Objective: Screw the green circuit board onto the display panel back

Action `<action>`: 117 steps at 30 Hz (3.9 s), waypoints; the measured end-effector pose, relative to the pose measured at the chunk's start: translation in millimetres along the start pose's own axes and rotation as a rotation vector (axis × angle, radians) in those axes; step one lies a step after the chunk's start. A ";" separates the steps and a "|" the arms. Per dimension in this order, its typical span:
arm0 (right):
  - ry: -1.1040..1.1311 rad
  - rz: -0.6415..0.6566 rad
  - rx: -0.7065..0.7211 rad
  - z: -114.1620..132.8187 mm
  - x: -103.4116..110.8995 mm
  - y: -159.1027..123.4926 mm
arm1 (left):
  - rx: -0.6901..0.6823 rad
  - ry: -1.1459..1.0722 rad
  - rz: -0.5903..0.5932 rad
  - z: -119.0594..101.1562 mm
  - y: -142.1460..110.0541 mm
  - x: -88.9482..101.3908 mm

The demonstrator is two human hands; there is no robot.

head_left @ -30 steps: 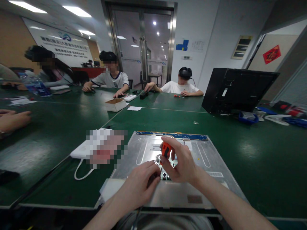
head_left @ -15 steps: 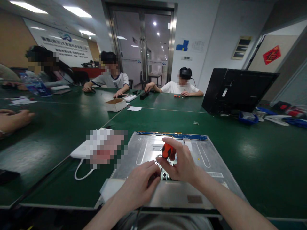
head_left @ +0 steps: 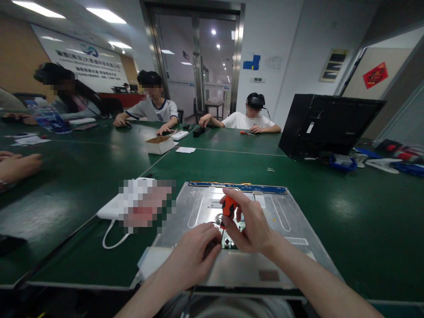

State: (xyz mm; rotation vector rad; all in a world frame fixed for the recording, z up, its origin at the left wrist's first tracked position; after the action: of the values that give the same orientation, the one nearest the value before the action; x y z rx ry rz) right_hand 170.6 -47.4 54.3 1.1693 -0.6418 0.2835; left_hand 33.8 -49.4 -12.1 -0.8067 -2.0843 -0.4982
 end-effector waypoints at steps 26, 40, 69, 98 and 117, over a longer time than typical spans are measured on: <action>0.028 0.007 0.023 1.0 2.4 1.1 | -0.004 -0.008 0.006 0.7 0.2 0.4; -0.049 -0.052 0.015 0.5 0.3 0.2 | 0.000 0.000 -0.009 2.6 0.2 -1.5; -0.040 -0.049 -0.007 -1.0 0.4 -1.7 | -0.005 0.020 -0.013 3.2 -0.4 -1.3; -0.023 -0.025 -0.004 0.1 -0.4 -0.1 | 0.012 0.000 0.003 2.3 0.3 -1.8; -0.017 -0.011 -0.007 -3.5 -2.2 -0.8 | 0.013 0.007 -0.006 1.6 0.1 0.3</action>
State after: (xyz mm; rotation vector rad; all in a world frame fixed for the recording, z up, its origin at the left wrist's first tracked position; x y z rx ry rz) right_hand 170.4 -44.3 51.5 1.1692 -0.6512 0.2620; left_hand 32.9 -48.3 -12.9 -0.7904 -2.0825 -0.4897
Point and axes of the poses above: each hand's wrist, its own y-axis towards the middle knuckle, its own x-axis out of the back of the hand, z = x × y, the point moved 6 cm from there along y, towards the middle knuckle, and after that the axes turned 13 degrees about z, right-handed, at the moved point
